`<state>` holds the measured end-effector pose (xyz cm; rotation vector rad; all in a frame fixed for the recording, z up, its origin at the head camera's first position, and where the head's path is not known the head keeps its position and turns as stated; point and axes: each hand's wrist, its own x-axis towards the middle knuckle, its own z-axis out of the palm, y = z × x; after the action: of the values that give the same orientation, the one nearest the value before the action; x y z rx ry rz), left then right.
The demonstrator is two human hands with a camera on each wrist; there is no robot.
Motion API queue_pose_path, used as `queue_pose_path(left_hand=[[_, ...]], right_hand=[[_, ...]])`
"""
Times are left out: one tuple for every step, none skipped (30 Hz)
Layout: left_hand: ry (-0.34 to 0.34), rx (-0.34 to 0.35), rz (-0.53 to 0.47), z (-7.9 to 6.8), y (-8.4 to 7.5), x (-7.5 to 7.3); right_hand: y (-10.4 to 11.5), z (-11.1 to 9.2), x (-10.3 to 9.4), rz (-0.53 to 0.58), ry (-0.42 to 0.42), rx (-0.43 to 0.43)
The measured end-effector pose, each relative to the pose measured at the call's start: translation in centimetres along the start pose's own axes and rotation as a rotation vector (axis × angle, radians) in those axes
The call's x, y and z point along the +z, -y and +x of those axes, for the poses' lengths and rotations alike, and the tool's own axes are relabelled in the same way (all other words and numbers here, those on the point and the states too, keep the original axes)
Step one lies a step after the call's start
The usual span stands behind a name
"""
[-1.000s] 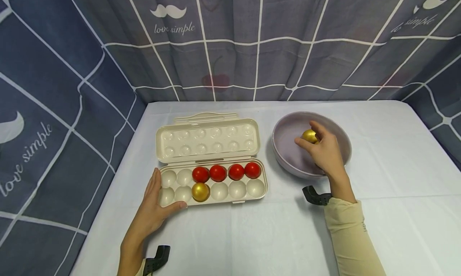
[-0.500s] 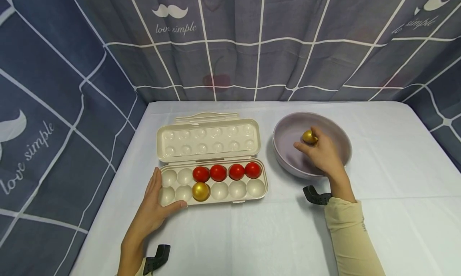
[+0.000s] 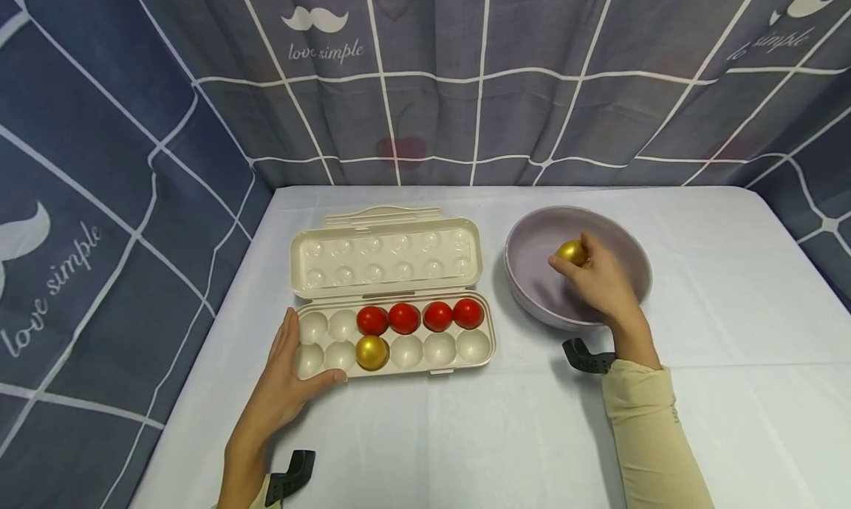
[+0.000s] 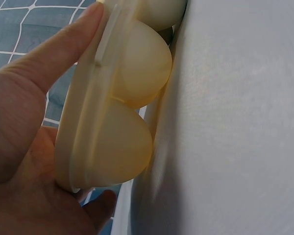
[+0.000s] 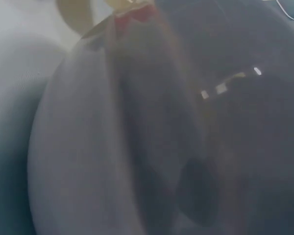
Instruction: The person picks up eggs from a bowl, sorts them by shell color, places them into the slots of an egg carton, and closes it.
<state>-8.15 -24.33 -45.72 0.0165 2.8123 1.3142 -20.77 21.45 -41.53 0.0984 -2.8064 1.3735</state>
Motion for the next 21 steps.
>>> queue_pose_path(left_hand=[[0.0,-0.001,0.001,0.01,0.01,0.01],[0.001,0.0,-0.001,0.01,0.0,0.02],[0.001,0.0,-0.003,0.01,0.0,0.03],[0.001,0.0,-0.004,0.01,0.0,0.03],[0.002,0.001,-0.005,0.0,-0.01,0.04],[0.002,0.001,-0.007,0.0,-0.02,0.05],[0.002,0.001,-0.006,-0.01,-0.02,0.05],[0.002,0.002,-0.007,-0.01,-0.03,0.05],[0.002,0.0,-0.007,-0.02,-0.03,0.05],[0.002,-0.001,-0.007,-0.02,-0.03,0.05],[0.002,-0.003,-0.008,-0.02,-0.04,0.05],[0.002,-0.005,-0.008,-0.02,-0.04,0.05],[0.003,-0.007,-0.008,-0.02,-0.04,0.05],[0.004,-0.008,-0.009,-0.02,-0.05,0.04],[0.005,-0.009,-0.01,-0.01,-0.06,0.04],[0.005,-0.009,-0.011,-0.01,-0.07,0.03],[0.005,-0.008,-0.011,0.0,-0.09,0.03],[0.005,-0.007,-0.01,0.0,-0.11,0.02],[0.005,-0.006,-0.01,-0.01,-0.13,0.01],[0.004,-0.005,-0.008,-0.01,-0.15,0.0],[0.004,-0.003,-0.006,-0.01,-0.17,0.0]], right_hand=[[-0.01,0.01,0.05,-0.02,-0.002,-0.017],[-0.03,0.03,0.12,-0.034,-0.002,-0.034],[-0.07,0.08,0.21,-0.05,-0.003,-0.052],[-0.13,0.14,0.3,-0.06,-0.002,-0.069],[-0.14,0.16,0.36,-0.071,-0.003,-0.082],[-0.16,0.2,0.44,-0.075,-0.001,-0.092],[-0.21,0.24,0.51,-0.077,0.004,-0.097],[-0.25,0.26,0.57,-0.078,0.011,-0.101],[-0.3,0.28,0.6,-0.079,0.018,-0.101],[-0.32,0.27,0.63,-0.072,0.029,-0.099],[-0.31,0.24,0.62,-0.065,0.039,-0.091],[-0.28,0.23,0.62,-0.061,0.052,-0.085],[-0.26,0.22,0.58,-0.06,0.067,-0.078],[-0.18,0.17,0.54,-0.06,0.086,-0.07],[-0.12,0.16,0.51,-0.06,0.109,-0.058],[-0.01,0.12,0.47,-0.066,0.131,-0.043],[0.11,0.1,0.43,-0.081,0.154,-0.029],[0.23,0.09,0.41,-0.092,0.178,-0.016],[0.34,0.08,0.4,-0.094,0.2,-0.005],[0.44,0.08,0.4,-0.093,0.22,0.007],[0.5,0.1,0.41,-0.099,0.233,0.018]])
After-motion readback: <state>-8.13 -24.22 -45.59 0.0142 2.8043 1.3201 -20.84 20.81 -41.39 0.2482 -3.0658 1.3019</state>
